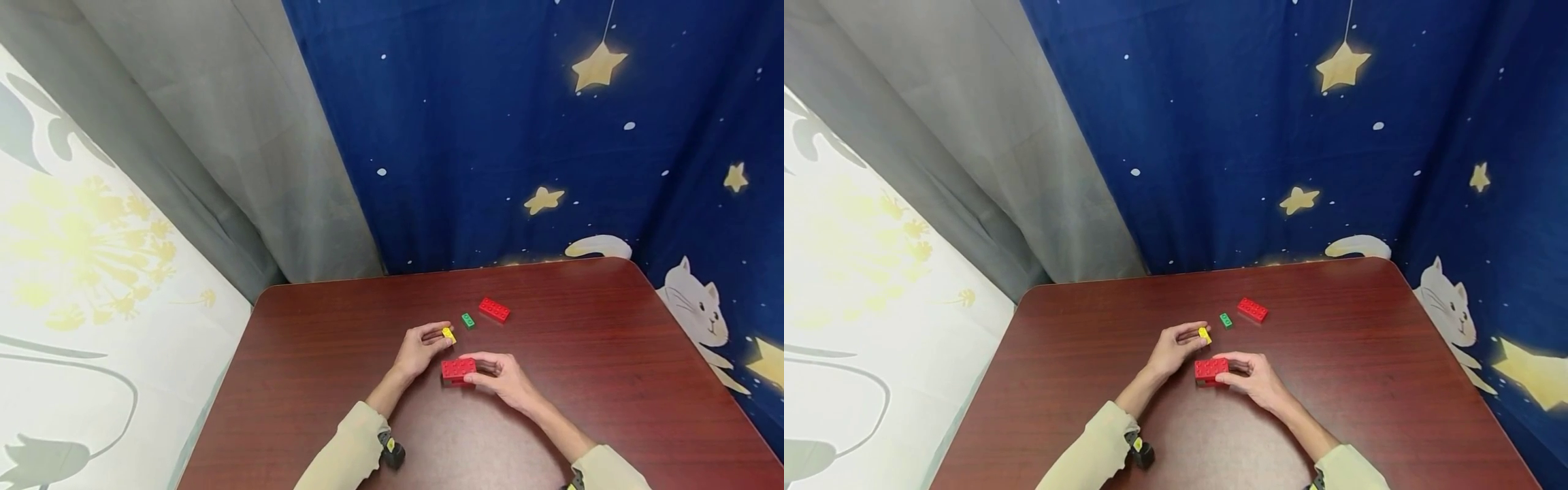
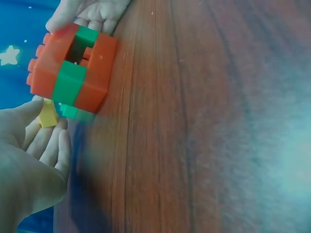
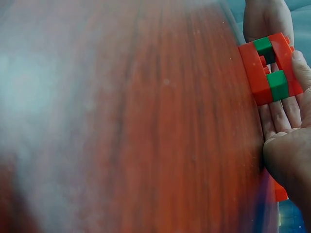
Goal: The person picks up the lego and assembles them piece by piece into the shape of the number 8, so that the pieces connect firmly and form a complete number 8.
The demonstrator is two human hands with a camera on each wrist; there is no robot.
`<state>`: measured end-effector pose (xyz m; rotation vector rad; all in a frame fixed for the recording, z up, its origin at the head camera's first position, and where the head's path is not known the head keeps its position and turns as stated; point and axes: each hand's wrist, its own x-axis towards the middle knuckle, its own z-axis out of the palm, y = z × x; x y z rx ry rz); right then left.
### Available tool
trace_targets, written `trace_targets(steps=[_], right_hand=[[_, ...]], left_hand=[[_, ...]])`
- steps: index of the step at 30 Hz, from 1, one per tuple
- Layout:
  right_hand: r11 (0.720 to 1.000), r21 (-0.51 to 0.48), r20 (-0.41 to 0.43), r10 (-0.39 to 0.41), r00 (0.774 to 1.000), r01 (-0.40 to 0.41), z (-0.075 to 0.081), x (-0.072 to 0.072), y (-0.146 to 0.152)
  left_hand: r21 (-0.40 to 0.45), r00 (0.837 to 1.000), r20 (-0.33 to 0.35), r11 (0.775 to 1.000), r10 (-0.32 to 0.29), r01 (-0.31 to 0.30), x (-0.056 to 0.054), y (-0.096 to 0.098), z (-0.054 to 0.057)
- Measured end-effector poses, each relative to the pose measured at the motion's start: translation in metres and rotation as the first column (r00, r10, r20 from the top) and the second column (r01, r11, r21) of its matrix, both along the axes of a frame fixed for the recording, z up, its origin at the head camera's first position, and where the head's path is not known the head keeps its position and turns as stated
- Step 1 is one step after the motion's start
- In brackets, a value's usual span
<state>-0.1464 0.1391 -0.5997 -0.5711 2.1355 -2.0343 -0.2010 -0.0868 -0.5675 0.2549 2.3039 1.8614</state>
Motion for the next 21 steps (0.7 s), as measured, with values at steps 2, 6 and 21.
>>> trace_targets(steps=[2, 6, 21], right_hand=[[1.000, 0.016, -0.003, -0.007, 1.000, 0.007, 0.001, 0.000, 0.000], [1.000, 0.029, -0.003, -0.006, 1.000, 0.006, 0.002, 0.001, 0.001], [1.000, -0.011, -0.015, 0.019, 1.000, -0.019, 0.000, 0.000, 0.001]], left_hand=[[0.019, 1.000, 0.008, 1.000, -0.017, 0.017, 0.003, -0.002, 0.001], [0.052, 0.999, 0.020, 0.998, -0.036, 0.035, 0.008, -0.003, 0.004], [0.055, 0.993, -0.016, 0.992, -0.115, 0.116, 0.034, -0.015, 0.015]])
